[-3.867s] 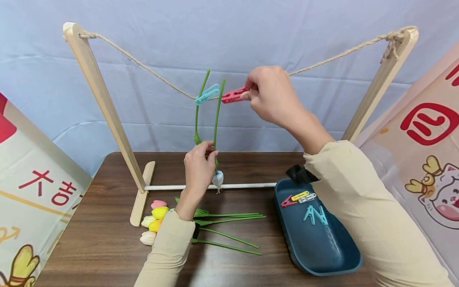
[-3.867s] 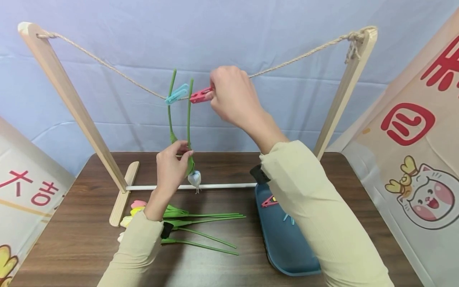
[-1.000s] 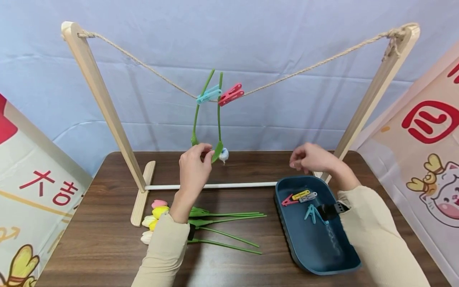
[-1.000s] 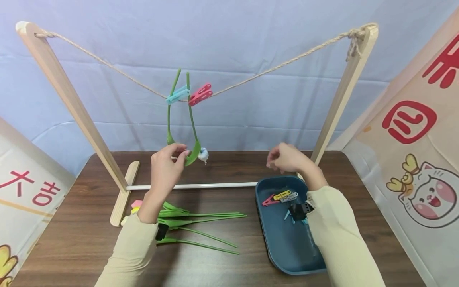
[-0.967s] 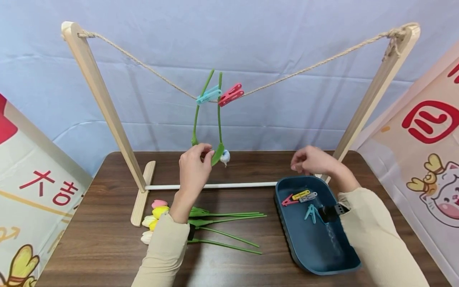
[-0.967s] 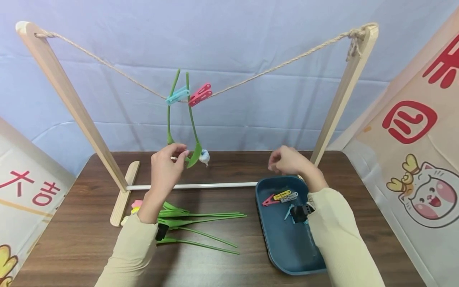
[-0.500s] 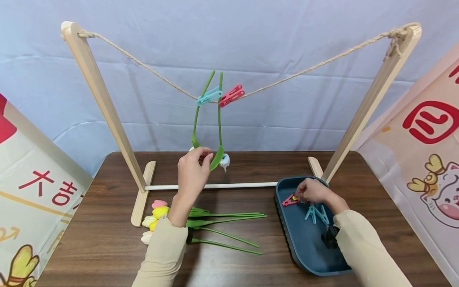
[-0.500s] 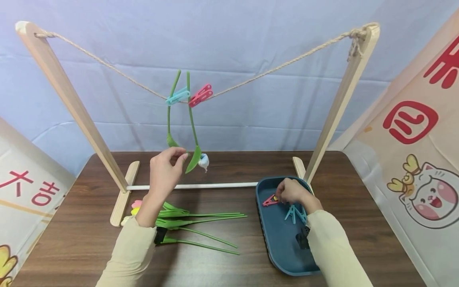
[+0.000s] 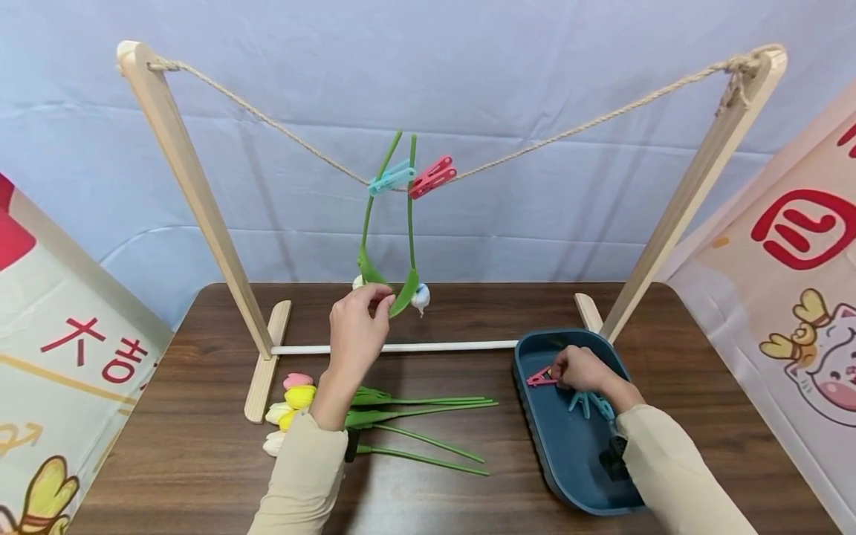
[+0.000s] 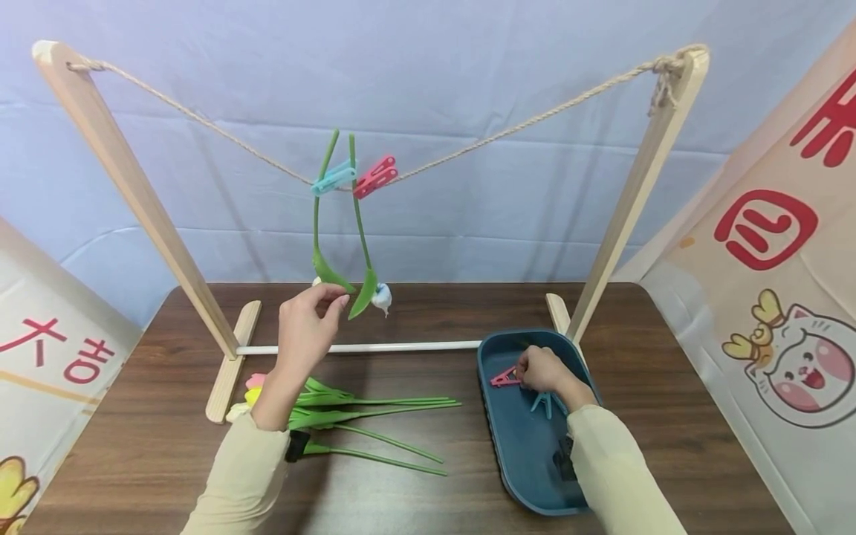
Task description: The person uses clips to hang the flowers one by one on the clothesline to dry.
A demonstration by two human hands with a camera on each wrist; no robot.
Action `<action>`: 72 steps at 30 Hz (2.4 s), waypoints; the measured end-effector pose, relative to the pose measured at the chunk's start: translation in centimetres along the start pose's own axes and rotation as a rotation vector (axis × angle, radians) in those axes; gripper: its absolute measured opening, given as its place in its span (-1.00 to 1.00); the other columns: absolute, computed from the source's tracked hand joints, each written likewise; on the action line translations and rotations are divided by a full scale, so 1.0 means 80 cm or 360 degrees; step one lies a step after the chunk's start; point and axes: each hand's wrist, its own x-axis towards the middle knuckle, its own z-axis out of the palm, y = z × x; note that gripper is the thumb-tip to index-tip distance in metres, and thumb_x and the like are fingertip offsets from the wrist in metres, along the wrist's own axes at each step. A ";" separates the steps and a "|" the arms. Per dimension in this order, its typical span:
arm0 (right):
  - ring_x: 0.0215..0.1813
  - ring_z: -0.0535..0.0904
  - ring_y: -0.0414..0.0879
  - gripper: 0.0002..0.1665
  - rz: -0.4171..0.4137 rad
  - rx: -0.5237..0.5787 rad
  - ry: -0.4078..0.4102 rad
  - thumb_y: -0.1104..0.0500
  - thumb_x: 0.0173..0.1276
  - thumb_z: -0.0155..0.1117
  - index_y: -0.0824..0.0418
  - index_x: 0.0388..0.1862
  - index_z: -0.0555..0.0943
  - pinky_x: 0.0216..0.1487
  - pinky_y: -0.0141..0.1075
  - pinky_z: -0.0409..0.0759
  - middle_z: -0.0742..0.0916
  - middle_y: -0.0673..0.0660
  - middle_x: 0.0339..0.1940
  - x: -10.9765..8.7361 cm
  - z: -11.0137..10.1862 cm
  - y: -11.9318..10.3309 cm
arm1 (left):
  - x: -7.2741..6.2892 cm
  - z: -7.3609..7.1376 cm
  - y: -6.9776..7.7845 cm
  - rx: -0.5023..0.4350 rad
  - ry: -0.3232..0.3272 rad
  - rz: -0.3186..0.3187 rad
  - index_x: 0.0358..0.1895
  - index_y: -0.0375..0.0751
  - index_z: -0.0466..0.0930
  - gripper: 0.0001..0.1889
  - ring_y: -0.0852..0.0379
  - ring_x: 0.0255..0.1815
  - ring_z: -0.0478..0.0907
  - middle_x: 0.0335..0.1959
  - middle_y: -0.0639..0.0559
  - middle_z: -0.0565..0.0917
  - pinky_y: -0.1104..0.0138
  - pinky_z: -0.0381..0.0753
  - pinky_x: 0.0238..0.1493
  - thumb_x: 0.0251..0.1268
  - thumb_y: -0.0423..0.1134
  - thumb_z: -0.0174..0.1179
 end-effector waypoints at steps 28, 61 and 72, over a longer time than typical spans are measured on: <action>-0.63 0.30 -0.21 -0.81 -0.0414 -0.0187 0.0177 0.48 0.12 0.14 0.26 -0.60 0.53 -0.58 -0.34 0.28 0.48 -0.03 -0.67 -0.008 -0.059 -0.104 | -0.023 0.007 0.016 0.0094 -0.0338 0.0039 -0.38 -0.24 0.65 -0.91 0.18 -0.57 0.49 -0.52 0.03 0.62 0.28 0.47 -0.47 0.15 -0.28 0.25; -0.48 0.39 -0.22 -0.57 -0.0753 0.0034 0.0241 0.29 0.04 0.41 0.34 -0.07 0.56 -0.50 -0.37 0.40 0.57 0.06 -0.46 0.002 -0.027 -0.179 | -0.043 0.028 0.025 0.0142 -0.0745 0.0273 -0.44 -0.18 0.65 -0.96 0.18 -0.48 0.54 -0.47 0.06 0.63 0.32 0.49 -0.40 0.12 -0.32 0.26; -0.42 0.40 -0.21 -0.66 -0.0825 0.0211 0.0402 0.24 0.06 0.41 0.25 -0.14 0.62 -0.46 -0.34 0.43 0.59 -0.01 -0.24 0.000 -0.024 -0.173 | -0.039 0.023 0.026 0.0091 -0.0747 0.0193 -0.37 -0.16 0.66 -0.96 0.23 -0.54 0.45 -0.45 0.08 0.64 0.39 0.41 -0.48 0.13 -0.30 0.25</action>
